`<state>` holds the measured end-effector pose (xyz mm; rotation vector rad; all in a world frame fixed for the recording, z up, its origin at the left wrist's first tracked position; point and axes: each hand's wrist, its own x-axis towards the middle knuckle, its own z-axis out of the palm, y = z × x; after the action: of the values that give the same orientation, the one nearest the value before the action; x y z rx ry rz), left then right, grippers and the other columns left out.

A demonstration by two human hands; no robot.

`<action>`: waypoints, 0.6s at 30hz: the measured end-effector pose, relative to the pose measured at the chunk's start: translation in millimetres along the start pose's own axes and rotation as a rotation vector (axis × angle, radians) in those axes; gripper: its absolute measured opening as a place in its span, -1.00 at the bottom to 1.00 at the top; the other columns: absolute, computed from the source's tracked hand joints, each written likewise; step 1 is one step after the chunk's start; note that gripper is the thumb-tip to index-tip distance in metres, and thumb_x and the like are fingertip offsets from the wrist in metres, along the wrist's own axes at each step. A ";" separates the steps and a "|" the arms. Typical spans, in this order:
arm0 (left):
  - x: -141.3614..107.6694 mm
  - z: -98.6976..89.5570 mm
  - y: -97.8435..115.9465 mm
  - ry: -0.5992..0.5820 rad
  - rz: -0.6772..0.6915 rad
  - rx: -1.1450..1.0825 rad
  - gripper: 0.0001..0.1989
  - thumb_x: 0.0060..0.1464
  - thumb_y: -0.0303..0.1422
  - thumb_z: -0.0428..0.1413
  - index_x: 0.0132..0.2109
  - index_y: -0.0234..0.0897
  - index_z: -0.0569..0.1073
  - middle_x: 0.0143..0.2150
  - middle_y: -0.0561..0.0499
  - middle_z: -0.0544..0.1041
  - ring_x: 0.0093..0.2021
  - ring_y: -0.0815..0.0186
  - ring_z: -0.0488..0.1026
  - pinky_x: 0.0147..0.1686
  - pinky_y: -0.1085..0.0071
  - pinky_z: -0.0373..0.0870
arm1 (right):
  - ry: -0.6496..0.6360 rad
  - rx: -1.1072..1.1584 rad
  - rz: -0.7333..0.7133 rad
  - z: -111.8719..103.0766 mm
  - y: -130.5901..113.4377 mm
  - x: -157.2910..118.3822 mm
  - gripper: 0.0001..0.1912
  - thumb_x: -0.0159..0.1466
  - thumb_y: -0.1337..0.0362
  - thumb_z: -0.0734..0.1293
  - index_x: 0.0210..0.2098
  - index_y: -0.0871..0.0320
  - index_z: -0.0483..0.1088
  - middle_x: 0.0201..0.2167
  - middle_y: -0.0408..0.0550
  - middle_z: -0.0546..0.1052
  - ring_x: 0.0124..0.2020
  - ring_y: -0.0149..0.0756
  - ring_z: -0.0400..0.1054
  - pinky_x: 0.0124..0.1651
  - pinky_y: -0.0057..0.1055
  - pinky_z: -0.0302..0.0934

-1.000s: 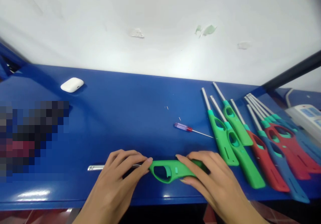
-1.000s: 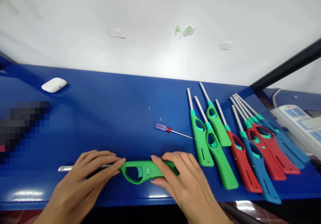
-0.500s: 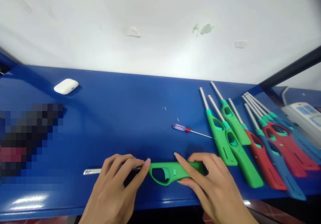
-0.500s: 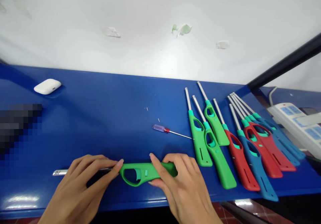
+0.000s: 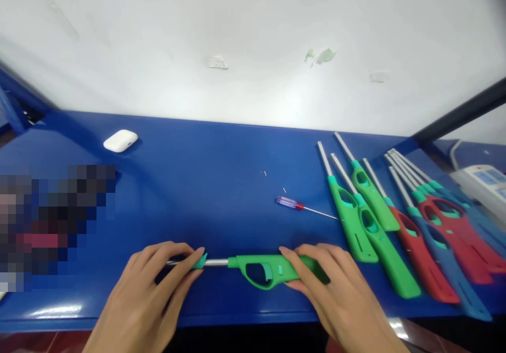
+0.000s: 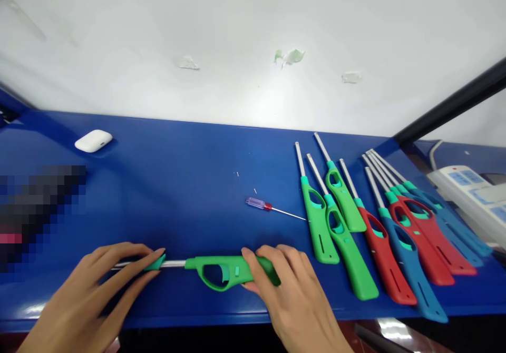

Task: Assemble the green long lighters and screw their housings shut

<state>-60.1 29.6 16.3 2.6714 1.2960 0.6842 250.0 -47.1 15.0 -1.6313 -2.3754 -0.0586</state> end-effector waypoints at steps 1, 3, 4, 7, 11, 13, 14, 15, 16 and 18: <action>-0.2 0.0 -0.1 0.002 0.020 -0.009 -0.72 0.42 -0.26 -0.01 0.13 -0.10 0.51 -0.01 -0.01 0.56 0.00 0.15 0.48 -0.02 0.18 0.40 | 0.009 -0.031 -0.020 0.0 0.1 -0.7 -0.57 0.50 0.31 0.20 0.33 0.12 0.29 0.04 0.12 0.51 -0.02 -0.09 0.39 -0.07 -0.14 0.41; 1.7 0.7 3.0 0.002 0.046 -0.025 -0.76 0.42 -0.27 0.01 0.07 -0.12 0.53 -0.03 0.01 0.59 -0.03 0.20 0.51 -0.03 0.22 0.42 | 0.038 -0.094 -0.068 -0.2 -0.3 -2.0 -0.60 0.49 0.29 0.22 0.29 0.17 0.33 0.05 0.14 0.52 -0.02 -0.02 0.40 -0.06 -0.06 0.40; 3.0 1.1 5.1 -0.010 0.064 -0.037 -0.77 0.41 -0.29 0.01 0.06 -0.13 0.52 -0.01 0.01 0.60 -0.02 0.20 0.53 -0.01 0.22 0.42 | 0.040 -0.114 -0.086 -0.1 -0.8 -2.8 -0.61 0.49 0.26 0.22 0.27 0.18 0.35 0.05 0.14 0.54 -0.03 0.00 0.42 -0.05 -0.03 0.39; 4.7 1.4 7.5 -0.086 0.171 -0.075 -0.69 0.42 -0.40 -0.06 0.17 -0.16 0.47 0.11 -0.05 0.59 0.10 0.18 0.52 0.14 0.12 0.38 | -0.023 -0.127 -0.094 0.2 -2.9 -6.4 -0.57 0.51 0.12 0.17 0.26 0.15 0.36 0.05 0.12 0.55 0.01 0.03 0.46 -0.01 0.03 0.42; 3.9 -2.1 0.5 -0.096 0.328 -0.029 -0.52 0.36 -0.56 -0.13 0.31 -0.15 0.36 0.15 -0.02 0.59 0.10 0.23 0.55 0.19 0.17 0.39 | -0.043 -0.186 -0.096 -1.7 -3.5 -14.6 -0.52 0.55 0.09 0.05 0.31 0.13 0.32 0.15 0.13 0.52 0.07 0.01 0.50 -0.02 -0.05 0.51; 4.7 -5.2 -1.4 -0.084 0.396 0.026 -0.50 0.35 -0.56 -0.12 0.34 -0.15 0.33 0.16 0.01 0.59 0.11 0.27 0.56 0.21 0.23 0.40 | -0.037 -0.215 -0.142 -4.5 -2.3 -18.5 -0.51 0.56 0.14 0.02 0.32 0.18 0.30 0.17 0.16 0.53 0.05 0.01 0.54 -0.09 -0.10 0.55; 5.4 -6.8 -1.0 -0.079 0.422 0.053 -0.50 0.36 -0.55 -0.12 0.35 -0.17 0.31 0.18 0.02 0.58 0.13 0.26 0.55 0.25 0.23 0.38 | -0.039 -0.221 -0.163 -6.1 -1.4 -20.1 -0.50 0.56 0.16 0.01 0.32 0.22 0.30 0.17 0.17 0.53 0.04 0.03 0.55 -0.11 -0.10 0.57; 6.4 -8.2 0.1 -0.078 0.445 0.075 -0.51 0.37 -0.53 -0.11 0.36 -0.20 0.30 0.21 0.01 0.56 0.17 0.25 0.53 0.29 0.22 0.34 | -0.047 -0.221 -0.178 -7.7 -0.4 -21.2 -0.49 0.56 0.17 0.00 0.32 0.25 0.30 0.18 0.17 0.53 0.05 0.04 0.55 -0.11 -0.10 0.58; 7.4 -9.2 1.7 -0.071 0.462 0.088 -0.52 0.37 -0.52 -0.10 0.36 -0.23 0.30 0.22 0.00 0.55 0.20 0.24 0.50 0.33 0.21 0.29 | -0.058 -0.218 -0.183 -9.1 0.7 -21.7 -0.49 0.56 0.19 -0.01 0.32 0.27 0.30 0.19 0.17 0.52 0.06 0.06 0.54 -0.09 -0.09 0.58; 9.1 -10.0 4.6 -0.052 0.464 0.076 -0.52 0.37 -0.54 -0.10 0.36 -0.23 0.30 0.22 0.01 0.55 0.22 0.27 0.48 0.37 0.23 0.24 | -0.078 -0.197 -0.187 -11.6 2.9 -20.8 -0.47 0.55 0.18 -0.03 0.32 0.30 0.29 0.21 0.16 0.50 0.09 0.04 0.53 -0.07 -0.13 0.58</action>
<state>-56.2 32.5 29.7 3.0593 0.7002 0.6081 261.9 -67.1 21.0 -1.5106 -2.6504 -0.2772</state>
